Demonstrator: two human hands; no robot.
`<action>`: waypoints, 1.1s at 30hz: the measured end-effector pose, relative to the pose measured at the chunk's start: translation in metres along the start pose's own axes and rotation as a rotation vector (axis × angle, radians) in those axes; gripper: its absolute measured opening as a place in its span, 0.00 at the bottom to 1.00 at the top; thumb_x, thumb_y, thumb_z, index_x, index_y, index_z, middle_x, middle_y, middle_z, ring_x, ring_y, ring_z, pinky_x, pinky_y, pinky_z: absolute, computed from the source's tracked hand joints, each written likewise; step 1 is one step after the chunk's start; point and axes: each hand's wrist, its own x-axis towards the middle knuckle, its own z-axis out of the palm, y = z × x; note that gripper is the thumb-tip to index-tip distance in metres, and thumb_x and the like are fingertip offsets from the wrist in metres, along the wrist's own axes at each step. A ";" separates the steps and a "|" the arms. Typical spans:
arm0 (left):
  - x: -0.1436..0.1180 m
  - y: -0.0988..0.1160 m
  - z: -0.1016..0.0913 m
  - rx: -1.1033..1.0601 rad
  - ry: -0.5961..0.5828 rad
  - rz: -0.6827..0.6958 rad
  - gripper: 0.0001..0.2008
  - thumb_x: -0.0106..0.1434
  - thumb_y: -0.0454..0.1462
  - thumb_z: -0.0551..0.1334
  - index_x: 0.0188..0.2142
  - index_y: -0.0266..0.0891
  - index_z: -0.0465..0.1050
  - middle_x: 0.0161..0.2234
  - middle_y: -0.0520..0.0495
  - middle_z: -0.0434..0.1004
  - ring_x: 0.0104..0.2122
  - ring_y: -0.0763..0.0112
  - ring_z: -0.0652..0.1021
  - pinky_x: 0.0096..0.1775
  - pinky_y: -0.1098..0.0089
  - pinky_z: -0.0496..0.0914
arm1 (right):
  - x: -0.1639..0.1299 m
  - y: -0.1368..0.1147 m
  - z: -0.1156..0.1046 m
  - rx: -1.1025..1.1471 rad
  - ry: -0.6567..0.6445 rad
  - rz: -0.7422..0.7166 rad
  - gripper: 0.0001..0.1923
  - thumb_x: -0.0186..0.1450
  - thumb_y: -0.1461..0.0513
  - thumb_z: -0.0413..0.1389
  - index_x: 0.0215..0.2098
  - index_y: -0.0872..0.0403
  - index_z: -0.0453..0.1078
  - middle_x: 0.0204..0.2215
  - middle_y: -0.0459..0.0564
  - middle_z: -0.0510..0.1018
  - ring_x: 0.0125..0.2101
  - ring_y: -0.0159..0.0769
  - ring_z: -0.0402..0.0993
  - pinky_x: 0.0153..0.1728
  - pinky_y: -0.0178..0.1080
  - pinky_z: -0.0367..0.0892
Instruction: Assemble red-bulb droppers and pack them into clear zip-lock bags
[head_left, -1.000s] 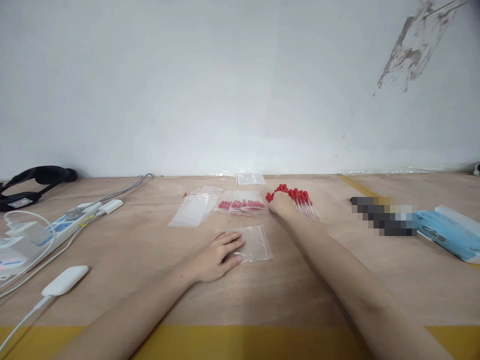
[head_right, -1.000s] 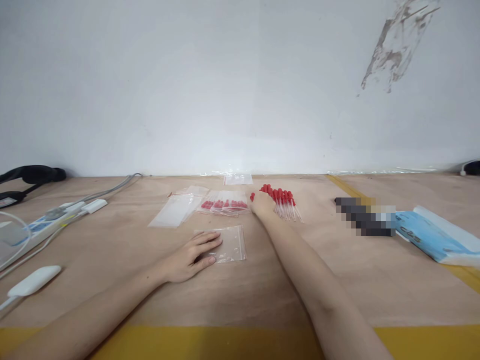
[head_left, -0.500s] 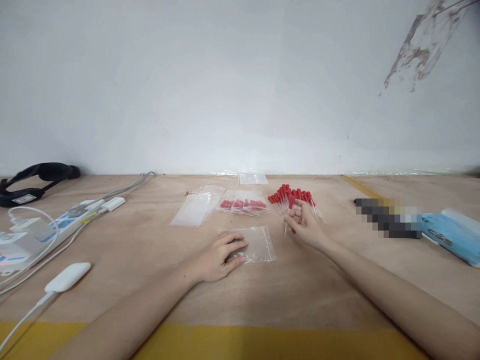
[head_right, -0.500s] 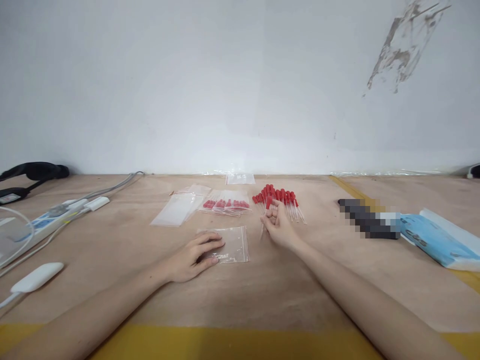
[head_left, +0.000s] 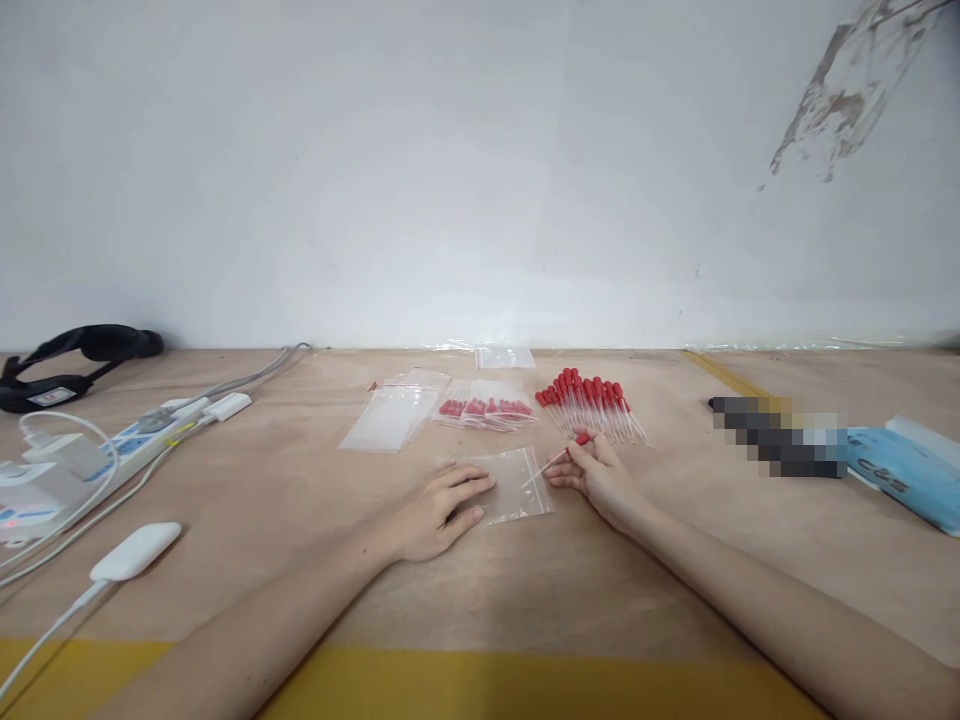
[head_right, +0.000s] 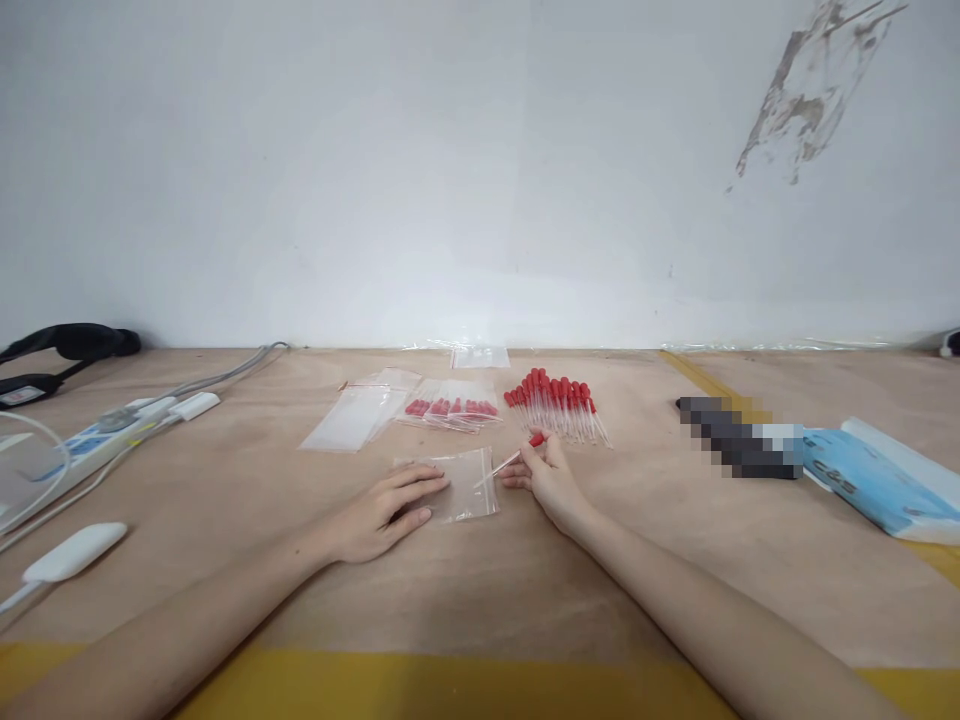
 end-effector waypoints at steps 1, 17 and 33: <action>0.000 0.000 0.000 -0.002 -0.002 -0.004 0.20 0.64 0.40 0.50 0.56 0.44 0.58 0.54 0.45 0.60 0.54 0.64 0.62 0.54 0.60 0.58 | -0.001 0.000 -0.001 0.025 -0.027 0.019 0.21 0.54 0.56 0.56 0.41 0.49 0.52 0.23 0.41 0.70 0.24 0.32 0.74 0.28 0.38 0.70; 0.001 0.000 0.000 -0.012 0.009 -0.009 0.21 0.64 0.40 0.50 0.57 0.44 0.55 0.55 0.45 0.61 0.54 0.64 0.62 0.54 0.59 0.57 | -0.006 -0.010 -0.004 -0.264 -0.608 0.014 0.13 0.55 0.55 0.58 0.32 0.55 0.63 0.26 0.45 0.75 0.29 0.29 0.72 0.33 0.34 0.65; 0.001 -0.004 -0.001 -0.064 0.007 0.014 0.20 0.62 0.43 0.54 0.53 0.42 0.62 0.53 0.45 0.65 0.53 0.64 0.64 0.54 0.58 0.57 | 0.003 -0.005 -0.018 -0.383 -0.463 0.070 0.14 0.51 0.55 0.60 0.30 0.57 0.68 0.16 0.41 0.71 0.17 0.24 0.67 0.21 0.30 0.64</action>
